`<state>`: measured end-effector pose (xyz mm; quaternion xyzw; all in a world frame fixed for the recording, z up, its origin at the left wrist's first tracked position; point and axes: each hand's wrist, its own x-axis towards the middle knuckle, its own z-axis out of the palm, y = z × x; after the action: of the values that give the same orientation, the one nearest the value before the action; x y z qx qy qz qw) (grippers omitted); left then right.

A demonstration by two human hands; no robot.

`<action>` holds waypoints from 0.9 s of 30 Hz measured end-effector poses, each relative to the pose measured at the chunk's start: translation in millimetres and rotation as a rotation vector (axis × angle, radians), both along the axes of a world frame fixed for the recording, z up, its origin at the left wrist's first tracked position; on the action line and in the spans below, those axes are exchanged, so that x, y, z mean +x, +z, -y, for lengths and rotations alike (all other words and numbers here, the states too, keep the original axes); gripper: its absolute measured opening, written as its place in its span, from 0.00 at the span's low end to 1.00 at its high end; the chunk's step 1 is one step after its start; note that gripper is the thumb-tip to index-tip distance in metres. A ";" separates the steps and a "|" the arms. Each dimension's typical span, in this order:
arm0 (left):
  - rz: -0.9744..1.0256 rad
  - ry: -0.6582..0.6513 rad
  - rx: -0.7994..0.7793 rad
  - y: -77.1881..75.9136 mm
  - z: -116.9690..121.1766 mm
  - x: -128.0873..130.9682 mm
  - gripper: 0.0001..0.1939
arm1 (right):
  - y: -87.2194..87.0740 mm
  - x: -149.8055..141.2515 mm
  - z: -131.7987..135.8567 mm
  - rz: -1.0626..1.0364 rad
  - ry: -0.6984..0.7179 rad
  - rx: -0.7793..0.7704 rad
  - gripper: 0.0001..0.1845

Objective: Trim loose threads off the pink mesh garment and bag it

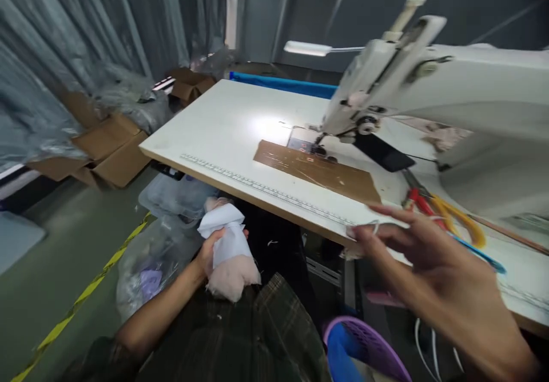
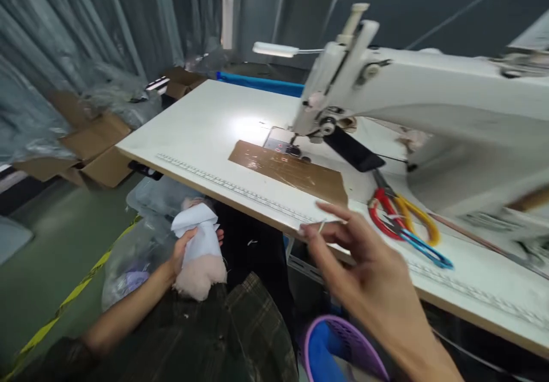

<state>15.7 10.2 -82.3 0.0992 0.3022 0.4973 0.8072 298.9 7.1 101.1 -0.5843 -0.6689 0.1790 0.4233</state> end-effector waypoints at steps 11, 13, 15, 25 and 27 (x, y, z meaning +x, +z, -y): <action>0.008 0.004 0.143 1.6 12.7 -10.6 0.26 | -72.3 -83.0 -1.6 -0.690 0.487 -0.736 0.16; 0.066 0.009 0.193 0.7 11.9 -13.7 0.30 | -75.9 -83.4 -3.8 -0.807 0.429 -0.841 0.18; 0.161 0.043 0.209 0.0 8.7 -18.1 0.31 | -72.6 -82.1 -5.5 -0.888 0.396 -0.885 0.20; 0.126 0.258 0.120 12.4 0.1 -38.1 0.26 | -81.0 -124.8 1.3 -0.796 0.557 -0.812 0.21; 0.047 0.233 0.133 14.0 -3.2 -38.0 0.24 | -91.1 -134.9 -0.5 -0.756 0.642 -0.811 0.24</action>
<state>-22.2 13.4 -68.4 0.1048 0.2590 0.6087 0.7426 164.0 7.6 10.0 -0.3653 -0.4943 0.7292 0.3008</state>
